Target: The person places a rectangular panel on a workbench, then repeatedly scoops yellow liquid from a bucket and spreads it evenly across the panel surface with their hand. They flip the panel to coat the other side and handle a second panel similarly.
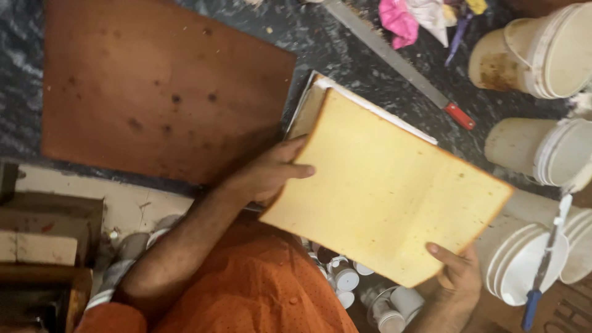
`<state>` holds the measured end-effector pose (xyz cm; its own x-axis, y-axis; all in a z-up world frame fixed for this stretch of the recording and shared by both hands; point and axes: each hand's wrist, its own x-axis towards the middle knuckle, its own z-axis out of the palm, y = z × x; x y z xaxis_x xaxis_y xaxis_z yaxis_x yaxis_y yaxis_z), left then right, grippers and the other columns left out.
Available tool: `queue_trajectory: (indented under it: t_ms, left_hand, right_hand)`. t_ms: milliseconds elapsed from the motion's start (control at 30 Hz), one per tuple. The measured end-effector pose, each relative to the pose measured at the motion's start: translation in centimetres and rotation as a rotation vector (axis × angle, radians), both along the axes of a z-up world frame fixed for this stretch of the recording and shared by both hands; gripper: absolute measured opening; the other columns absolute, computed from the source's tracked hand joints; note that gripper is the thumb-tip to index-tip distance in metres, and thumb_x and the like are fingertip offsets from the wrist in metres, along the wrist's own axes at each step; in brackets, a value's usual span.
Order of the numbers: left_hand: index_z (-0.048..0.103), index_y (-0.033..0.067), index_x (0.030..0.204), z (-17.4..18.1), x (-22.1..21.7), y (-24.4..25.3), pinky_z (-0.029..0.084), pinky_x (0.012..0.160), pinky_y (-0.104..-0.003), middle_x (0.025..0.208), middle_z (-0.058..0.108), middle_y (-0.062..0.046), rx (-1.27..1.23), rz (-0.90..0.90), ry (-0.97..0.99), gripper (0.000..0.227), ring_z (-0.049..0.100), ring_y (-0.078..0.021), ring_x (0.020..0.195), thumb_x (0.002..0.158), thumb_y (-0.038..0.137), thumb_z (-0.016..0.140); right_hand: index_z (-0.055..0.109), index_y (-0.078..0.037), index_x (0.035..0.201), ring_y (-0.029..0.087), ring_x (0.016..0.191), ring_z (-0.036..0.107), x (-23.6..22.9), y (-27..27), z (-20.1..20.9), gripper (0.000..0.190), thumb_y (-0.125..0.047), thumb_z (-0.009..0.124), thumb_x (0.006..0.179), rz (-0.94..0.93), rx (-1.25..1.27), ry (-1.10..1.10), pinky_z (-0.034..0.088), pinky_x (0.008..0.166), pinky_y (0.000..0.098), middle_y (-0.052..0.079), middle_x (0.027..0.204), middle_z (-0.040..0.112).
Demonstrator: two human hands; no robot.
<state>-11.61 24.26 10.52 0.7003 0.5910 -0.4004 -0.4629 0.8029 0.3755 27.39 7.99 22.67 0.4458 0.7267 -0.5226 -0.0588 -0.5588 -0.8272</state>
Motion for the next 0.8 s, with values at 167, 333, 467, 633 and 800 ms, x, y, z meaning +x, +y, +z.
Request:
queue_trajectory:
  t_ms: [167, 333, 467, 633, 800]
  left_hand:
    - [0.050, -0.0021, 0.146, -0.9, 2.0, 0.0, 0.057, 0.094, -0.032, 0.127, 0.069, -0.015, 0.093, 0.009, 0.264, 0.056, 0.068, -0.0188, 0.110, 0.092, -0.004, 0.064]
    - [0.048, -0.0025, 0.147, -1.3, 2.6, 0.4, 0.059, 0.088, -0.031, 0.120, 0.073, -0.016, 0.146, 0.115, 0.363, 0.063, 0.072, -0.0186, 0.103, 0.087, -0.006, 0.066]
    - [0.043, -0.0015, 0.150, -1.5, 3.0, 0.4, 0.059, 0.083, -0.029, 0.118, 0.075, -0.019, 0.181, 0.104, 0.540, 0.071, 0.074, -0.0186, 0.098, 0.084, -0.002, 0.071]
    - [0.046, -0.0022, 0.148, -1.4, 2.5, 0.1, 0.059, 0.080, -0.029, 0.117, 0.076, -0.018, 0.238, 0.083, 0.637, 0.070, 0.075, -0.0176, 0.094, 0.084, 0.001, 0.073]
    - [0.049, 0.0010, 0.146, -1.0, 2.1, 0.3, 0.059, 0.083, -0.030, 0.111, 0.078, -0.017, 0.250, 0.065, 0.713, 0.069, 0.076, -0.0189, 0.094, 0.082, 0.005, 0.075]
  right_hand:
    - [0.053, 0.003, 0.144, 0.027, 0.117, 0.066, 2.3, 1.4, -1.6, 0.072, 0.016, 0.068, 0.075, 0.022, -0.015, 0.021, 0.055, 0.096, 0.0374, 0.015, 0.128, 0.068]
    - [0.053, 0.004, 0.144, 0.028, 0.116, 0.068, 2.1, 3.2, -2.8, 0.068, 0.016, 0.066, 0.078, 0.049, -0.037, 0.078, 0.058, 0.095, 0.0388, 0.019, 0.129, 0.068]
    - [0.054, 0.004, 0.143, 0.028, 0.114, 0.068, 1.8, 3.9, -3.0, 0.065, 0.016, 0.065, 0.080, 0.073, -0.060, 0.119, 0.058, 0.093, 0.0394, 0.018, 0.128, 0.068]
    - [0.052, 0.003, 0.143, 0.028, 0.114, 0.068, 1.6, 4.1, -3.0, 0.064, 0.016, 0.064, 0.081, 0.089, -0.073, 0.096, 0.058, 0.093, 0.0388, 0.018, 0.128, 0.067]
    - [0.052, 0.003, 0.144, 0.028, 0.115, 0.067, 0.8, 4.9, -2.6, 0.063, 0.017, 0.062, 0.083, 0.119, -0.096, 0.074, 0.058, 0.093, 0.0378, 0.018, 0.130, 0.066]
